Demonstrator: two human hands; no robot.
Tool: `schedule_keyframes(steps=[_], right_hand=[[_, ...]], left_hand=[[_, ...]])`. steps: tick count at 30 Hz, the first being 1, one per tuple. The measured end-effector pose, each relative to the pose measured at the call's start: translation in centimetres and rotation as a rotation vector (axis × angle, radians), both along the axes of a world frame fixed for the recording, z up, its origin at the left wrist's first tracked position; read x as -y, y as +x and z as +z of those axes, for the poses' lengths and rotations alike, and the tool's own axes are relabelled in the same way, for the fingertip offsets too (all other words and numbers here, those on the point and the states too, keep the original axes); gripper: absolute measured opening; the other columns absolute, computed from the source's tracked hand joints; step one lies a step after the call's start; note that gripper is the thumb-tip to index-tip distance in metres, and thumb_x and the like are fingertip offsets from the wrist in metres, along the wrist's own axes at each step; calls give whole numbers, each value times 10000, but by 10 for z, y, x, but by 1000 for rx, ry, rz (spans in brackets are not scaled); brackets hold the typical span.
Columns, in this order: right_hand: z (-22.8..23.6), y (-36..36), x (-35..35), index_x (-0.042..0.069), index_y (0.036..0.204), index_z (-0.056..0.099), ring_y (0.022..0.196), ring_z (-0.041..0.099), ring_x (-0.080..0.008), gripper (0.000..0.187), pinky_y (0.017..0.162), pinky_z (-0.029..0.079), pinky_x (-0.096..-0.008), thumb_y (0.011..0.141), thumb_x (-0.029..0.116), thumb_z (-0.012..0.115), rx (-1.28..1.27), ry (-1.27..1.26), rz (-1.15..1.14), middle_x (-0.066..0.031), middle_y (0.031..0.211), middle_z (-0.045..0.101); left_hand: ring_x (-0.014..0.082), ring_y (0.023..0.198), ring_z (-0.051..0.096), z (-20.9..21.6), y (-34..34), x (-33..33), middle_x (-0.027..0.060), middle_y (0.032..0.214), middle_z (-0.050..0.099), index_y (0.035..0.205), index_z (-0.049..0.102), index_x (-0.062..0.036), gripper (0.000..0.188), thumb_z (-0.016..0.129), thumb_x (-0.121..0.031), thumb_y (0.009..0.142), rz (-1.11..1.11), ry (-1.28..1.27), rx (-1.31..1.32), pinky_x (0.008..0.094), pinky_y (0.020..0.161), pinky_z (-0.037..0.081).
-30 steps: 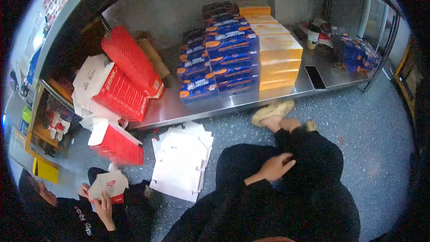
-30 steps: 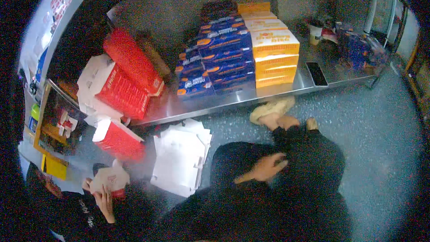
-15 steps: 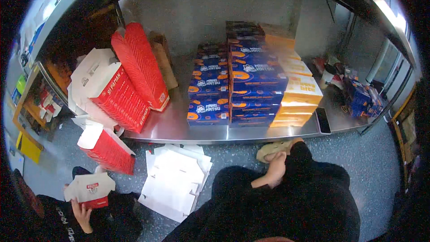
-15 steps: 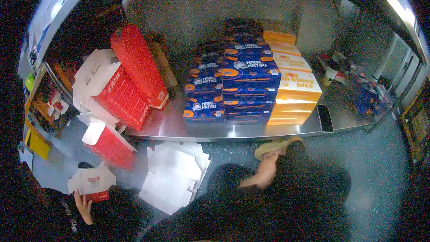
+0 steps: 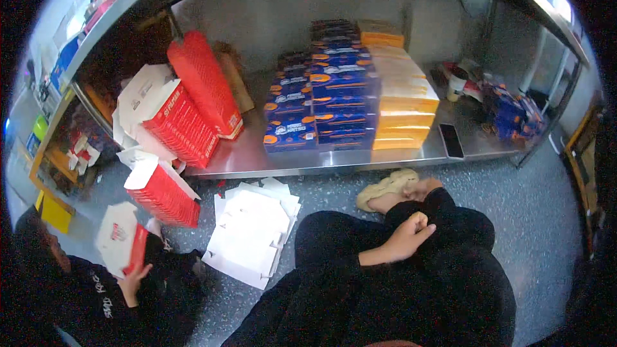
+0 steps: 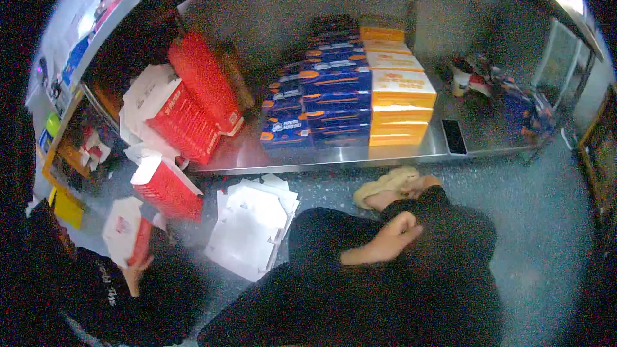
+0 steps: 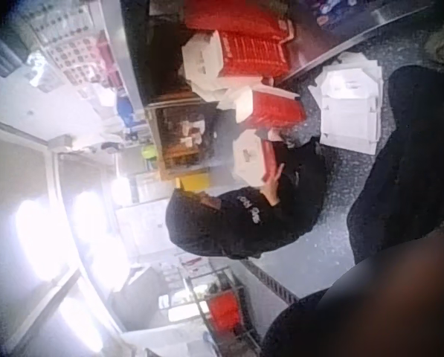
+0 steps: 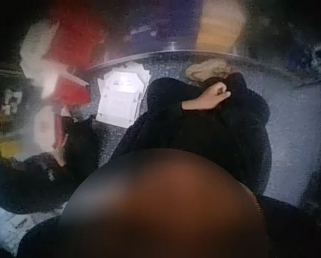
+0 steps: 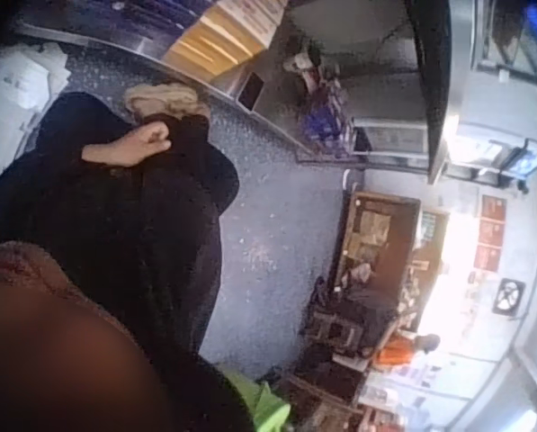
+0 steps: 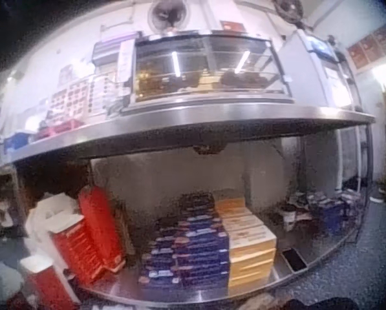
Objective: The person assembles cardboard takeout boxes by hand while sitting on the floor, folding the sides and flaps to form the box shape and then stacking the completed boxes on a metal shelf or placing them on the floor.
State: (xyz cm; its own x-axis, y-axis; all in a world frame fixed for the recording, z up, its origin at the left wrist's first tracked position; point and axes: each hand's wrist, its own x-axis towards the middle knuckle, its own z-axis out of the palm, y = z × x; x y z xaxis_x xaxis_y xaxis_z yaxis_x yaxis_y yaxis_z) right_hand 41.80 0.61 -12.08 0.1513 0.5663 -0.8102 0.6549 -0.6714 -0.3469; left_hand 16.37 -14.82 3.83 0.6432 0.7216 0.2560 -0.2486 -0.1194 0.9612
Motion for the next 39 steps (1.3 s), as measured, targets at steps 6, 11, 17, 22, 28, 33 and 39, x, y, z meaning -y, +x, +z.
schedule_keyframes(steps=[6,11,17,22,28,33,39], right_hand=[[40,20,55,46,1022,536,740,589,-201,533,644,477,-325,772,517,542,-764,153,-405,-127,925,606],[98,37,72,25,1047,493,738,591,-205,602,614,477,-288,748,542,559,-909,108,-567,-147,974,580],[83,149,69,14,773,559,558,563,-201,472,543,476,-277,752,484,595,-930,276,-621,-96,683,590],[62,225,78,69,762,565,443,512,-146,433,416,408,-232,775,502,547,-854,419,-917,-62,597,572],[28,352,49,31,802,533,400,472,-146,366,327,334,-245,774,394,568,-603,1241,-1736,-58,541,517],[79,453,-26,-74,1110,428,904,507,-278,749,764,411,-384,676,496,644,158,1566,-1557,-233,1023,495],[175,454,-104,-89,1290,172,1230,211,-397,1199,1008,216,-419,502,658,681,317,1199,-1762,-299,1359,99]], left_hand=[[275,700,524,-45,37,28,138,736,517,752,508,7,91,537,-79,746,-216,475,-286,358,651,420],[307,722,537,-15,78,6,154,725,535,706,549,11,102,511,-81,726,-173,361,-508,383,657,421],[312,717,538,-2,157,-7,140,730,538,741,554,-5,94,511,-89,741,-367,509,-331,377,651,432],[334,743,495,-24,222,-20,157,752,488,706,502,16,118,514,-99,730,-602,713,-289,398,638,408],[286,766,526,-55,246,-39,133,787,519,749,528,0,129,510,-128,758,-802,433,-301,361,681,425],[262,787,535,-114,235,-64,110,829,537,807,543,-16,126,533,-135,767,-698,180,-274,334,721,430],[270,777,532,-126,215,-96,112,817,531,807,537,-20,122,537,-132,759,-581,134,-314,345,711,430]])
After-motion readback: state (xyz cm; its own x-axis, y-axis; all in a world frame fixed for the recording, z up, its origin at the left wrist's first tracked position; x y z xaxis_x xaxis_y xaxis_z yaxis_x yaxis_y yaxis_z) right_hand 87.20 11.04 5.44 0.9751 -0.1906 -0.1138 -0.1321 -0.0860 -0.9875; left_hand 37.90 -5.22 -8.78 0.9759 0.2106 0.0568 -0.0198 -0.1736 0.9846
